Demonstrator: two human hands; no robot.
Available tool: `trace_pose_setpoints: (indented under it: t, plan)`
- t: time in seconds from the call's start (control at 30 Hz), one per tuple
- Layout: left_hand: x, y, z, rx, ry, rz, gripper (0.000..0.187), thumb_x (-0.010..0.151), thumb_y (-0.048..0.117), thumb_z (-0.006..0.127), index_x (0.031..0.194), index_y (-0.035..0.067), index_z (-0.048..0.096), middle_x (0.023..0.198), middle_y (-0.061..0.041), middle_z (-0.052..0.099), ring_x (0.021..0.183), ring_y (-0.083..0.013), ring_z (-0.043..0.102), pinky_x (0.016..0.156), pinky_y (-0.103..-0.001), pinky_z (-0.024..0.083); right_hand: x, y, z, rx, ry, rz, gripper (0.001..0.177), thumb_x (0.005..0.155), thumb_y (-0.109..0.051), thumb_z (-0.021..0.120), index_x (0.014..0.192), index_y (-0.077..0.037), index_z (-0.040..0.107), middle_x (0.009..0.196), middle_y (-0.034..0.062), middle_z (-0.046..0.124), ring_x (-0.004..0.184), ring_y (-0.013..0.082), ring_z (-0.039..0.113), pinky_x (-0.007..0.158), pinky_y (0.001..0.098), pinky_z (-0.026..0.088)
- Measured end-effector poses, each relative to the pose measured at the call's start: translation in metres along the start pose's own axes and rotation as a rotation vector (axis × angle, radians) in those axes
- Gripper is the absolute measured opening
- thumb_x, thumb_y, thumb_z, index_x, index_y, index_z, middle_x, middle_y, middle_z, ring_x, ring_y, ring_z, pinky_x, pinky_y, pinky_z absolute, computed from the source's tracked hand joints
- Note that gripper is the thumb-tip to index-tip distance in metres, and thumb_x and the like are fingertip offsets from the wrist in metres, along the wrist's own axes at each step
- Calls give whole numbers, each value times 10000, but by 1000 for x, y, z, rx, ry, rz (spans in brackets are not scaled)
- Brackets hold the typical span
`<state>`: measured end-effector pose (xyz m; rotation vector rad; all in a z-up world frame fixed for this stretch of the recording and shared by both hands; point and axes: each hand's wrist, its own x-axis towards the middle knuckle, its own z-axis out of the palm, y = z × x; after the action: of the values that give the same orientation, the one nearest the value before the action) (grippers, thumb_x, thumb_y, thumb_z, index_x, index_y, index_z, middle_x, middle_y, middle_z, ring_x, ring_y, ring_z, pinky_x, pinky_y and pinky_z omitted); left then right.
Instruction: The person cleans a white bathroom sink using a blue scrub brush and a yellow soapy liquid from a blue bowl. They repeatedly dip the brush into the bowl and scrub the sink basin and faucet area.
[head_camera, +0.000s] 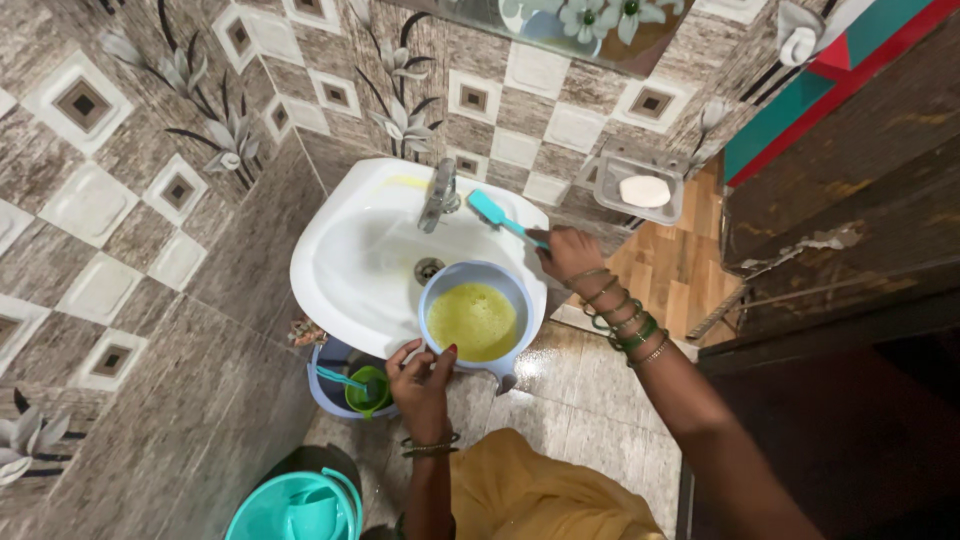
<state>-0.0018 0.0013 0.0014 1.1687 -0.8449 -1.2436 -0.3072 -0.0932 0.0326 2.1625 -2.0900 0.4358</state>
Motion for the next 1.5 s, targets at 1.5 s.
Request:
trace_pose_setpoints:
  t: [1.5]
  plan:
    - [30,30,-76,178,305,162,181,791,126,872,810,21,727,1233,-83,556,1133,-197,567,982,-331,456,40,-80,104,38,-293,-21,386,809,-134,678,1180,-205,760,943,153,737,798,348,725,714,461,589]
